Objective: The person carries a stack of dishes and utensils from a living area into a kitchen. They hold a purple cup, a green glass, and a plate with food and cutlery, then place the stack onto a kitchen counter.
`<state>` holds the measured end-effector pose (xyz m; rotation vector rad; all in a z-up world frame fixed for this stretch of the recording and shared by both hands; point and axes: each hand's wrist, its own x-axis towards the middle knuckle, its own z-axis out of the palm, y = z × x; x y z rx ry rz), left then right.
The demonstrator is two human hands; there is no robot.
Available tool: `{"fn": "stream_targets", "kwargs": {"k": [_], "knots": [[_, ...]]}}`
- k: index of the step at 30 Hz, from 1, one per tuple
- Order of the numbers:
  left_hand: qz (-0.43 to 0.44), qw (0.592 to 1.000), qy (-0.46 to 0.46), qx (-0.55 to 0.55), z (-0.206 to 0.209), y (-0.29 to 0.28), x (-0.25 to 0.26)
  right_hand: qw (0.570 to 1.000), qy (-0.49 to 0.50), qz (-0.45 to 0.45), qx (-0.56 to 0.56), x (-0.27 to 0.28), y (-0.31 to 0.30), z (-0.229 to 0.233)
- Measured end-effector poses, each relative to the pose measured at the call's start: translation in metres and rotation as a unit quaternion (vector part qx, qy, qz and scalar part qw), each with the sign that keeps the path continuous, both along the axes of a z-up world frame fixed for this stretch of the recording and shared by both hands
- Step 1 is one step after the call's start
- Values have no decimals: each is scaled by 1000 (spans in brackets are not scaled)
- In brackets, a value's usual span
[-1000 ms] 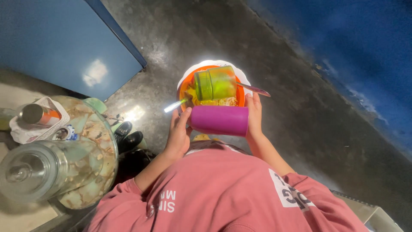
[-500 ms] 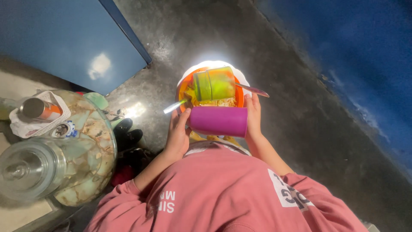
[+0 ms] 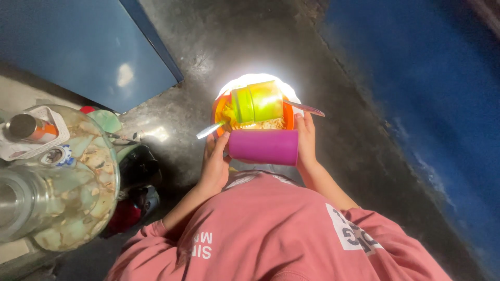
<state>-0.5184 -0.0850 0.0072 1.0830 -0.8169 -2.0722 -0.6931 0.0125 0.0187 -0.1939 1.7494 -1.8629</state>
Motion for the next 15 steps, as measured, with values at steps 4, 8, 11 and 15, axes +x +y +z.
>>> {"fn": "stream_targets", "kwargs": {"k": [4, 8, 11, 15], "knots": [[30, 1000, -1, 5, -1, 11, -28, 1000, -2, 15, -4, -22, 1, 9], [56, 998, 5, 18, 11, 22, -49, 999, 2, 40, 7, -41, 5, 17], [67, 998, 1, 20, 10, 24, -62, 999, 4, 39, -7, -54, 9, 9], [77, 997, -2, 18, 15, 26, -73, 999, -9, 42, -7, -70, 4, 8]]}}
